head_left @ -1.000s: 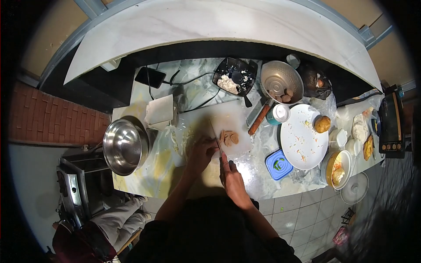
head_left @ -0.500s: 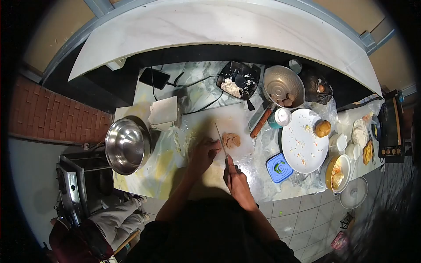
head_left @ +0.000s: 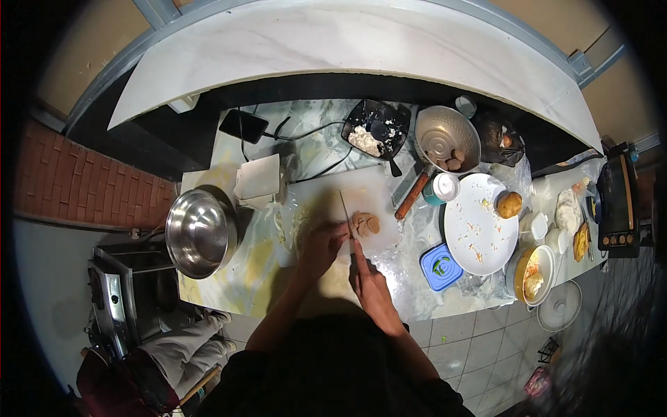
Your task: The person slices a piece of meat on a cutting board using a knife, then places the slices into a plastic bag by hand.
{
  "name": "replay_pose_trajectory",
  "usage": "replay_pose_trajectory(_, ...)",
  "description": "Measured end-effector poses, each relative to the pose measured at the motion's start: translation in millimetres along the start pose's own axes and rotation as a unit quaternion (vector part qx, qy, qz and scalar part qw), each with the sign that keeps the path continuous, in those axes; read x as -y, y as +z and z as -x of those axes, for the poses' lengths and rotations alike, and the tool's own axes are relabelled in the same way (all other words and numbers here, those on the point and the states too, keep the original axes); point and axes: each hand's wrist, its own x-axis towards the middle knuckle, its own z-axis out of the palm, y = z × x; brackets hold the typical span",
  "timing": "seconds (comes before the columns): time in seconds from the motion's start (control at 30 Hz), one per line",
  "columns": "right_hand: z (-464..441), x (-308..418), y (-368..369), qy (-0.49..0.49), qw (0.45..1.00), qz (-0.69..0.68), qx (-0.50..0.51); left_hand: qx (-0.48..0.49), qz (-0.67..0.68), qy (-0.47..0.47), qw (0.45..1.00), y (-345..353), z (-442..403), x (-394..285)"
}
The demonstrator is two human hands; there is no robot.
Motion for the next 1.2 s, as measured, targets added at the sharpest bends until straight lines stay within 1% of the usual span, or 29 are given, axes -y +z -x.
replay_pose_trajectory(0.07, 1, 1, -1, 0.004, 1.000, 0.003, 0.000, -0.007, -0.006, -0.058, 0.998, 1, 2, 1)
replay_pose_trajectory(0.17, 1, 1, -1, -0.017, 0.999, 0.026, -0.008, -0.010, 0.009, -0.063, 0.998, 0, 1, -3)
replay_pose_trajectory(0.2, 0, 0, -1, -0.020, 0.999, 0.028, -0.003, -0.009, 0.008, -0.063, 0.998, 0, 1, -2)
replay_pose_trajectory(0.27, 1, -2, 0, -0.023, 0.999, 0.028, 0.003, -0.016, 0.006, -0.013, 1.000, 0, 2, 1)
replay_pose_trajectory(0.37, 1, -3, 1, -0.020, 0.999, 0.035, 0.004, -0.025, -0.006, 0.000, 1.000, 5, 2, 10)
replay_pose_trajectory(0.47, 2, -3, 1, -0.014, 0.998, 0.059, 0.013, -0.015, -0.011, -0.011, 1.000, 2, 1, 4)
replay_pose_trajectory(0.5, 2, -4, 2, -0.024, 0.997, 0.076, -0.003, -0.014, -0.012, -0.012, 1.000, 1, 0, 2)
replay_pose_trajectory(0.57, 3, -9, 5, -0.032, 0.995, 0.092, -0.018, 0.006, 0.004, -0.055, 0.998, 0, 1, 0)
replay_pose_trajectory(0.6, 3, -12, 7, -0.043, 0.993, 0.104, -0.019, 0.008, 0.004, -0.055, 0.998, 1, 2, 1)
replay_pose_trajectory(0.67, 2, -14, 6, -0.054, 0.991, 0.117, -0.023, -0.007, -0.034, -0.024, 0.999, 2, 2, 3)
replay_pose_trajectory(0.77, 0, -14, 5, -0.053, 0.993, 0.102, -0.027, 0.000, -0.034, -0.029, 0.999, 0, 0, 3)
replay_pose_trajectory(0.83, -1, -19, 3, -0.038, 0.998, 0.049, -0.019, 0.003, -0.029, -0.034, 0.999, -1, 1, 1)
replay_pose_trajectory(0.87, -1, -22, 1, -0.040, 0.998, 0.050, -0.020, 0.008, -0.023, -0.038, 0.999, -1, 0, 0)
replay_pose_trajectory(0.93, 0, -26, -3, -0.038, 0.999, -0.024, -0.016, 0.000, -0.018, -0.035, 0.999, -1, 1, 1)
replay_pose_trajectory(1.1, 7, -23, -13, -0.033, 0.999, -0.021, -0.004, -0.007, 0.005, -0.024, 1.000, -1, 1, 7)
replay_pose_trajectory(1.2, 8, -22, -14, -0.028, 0.999, -0.025, -0.005, 0.002, -0.023, -0.009, 1.000, -3, 1, 2)
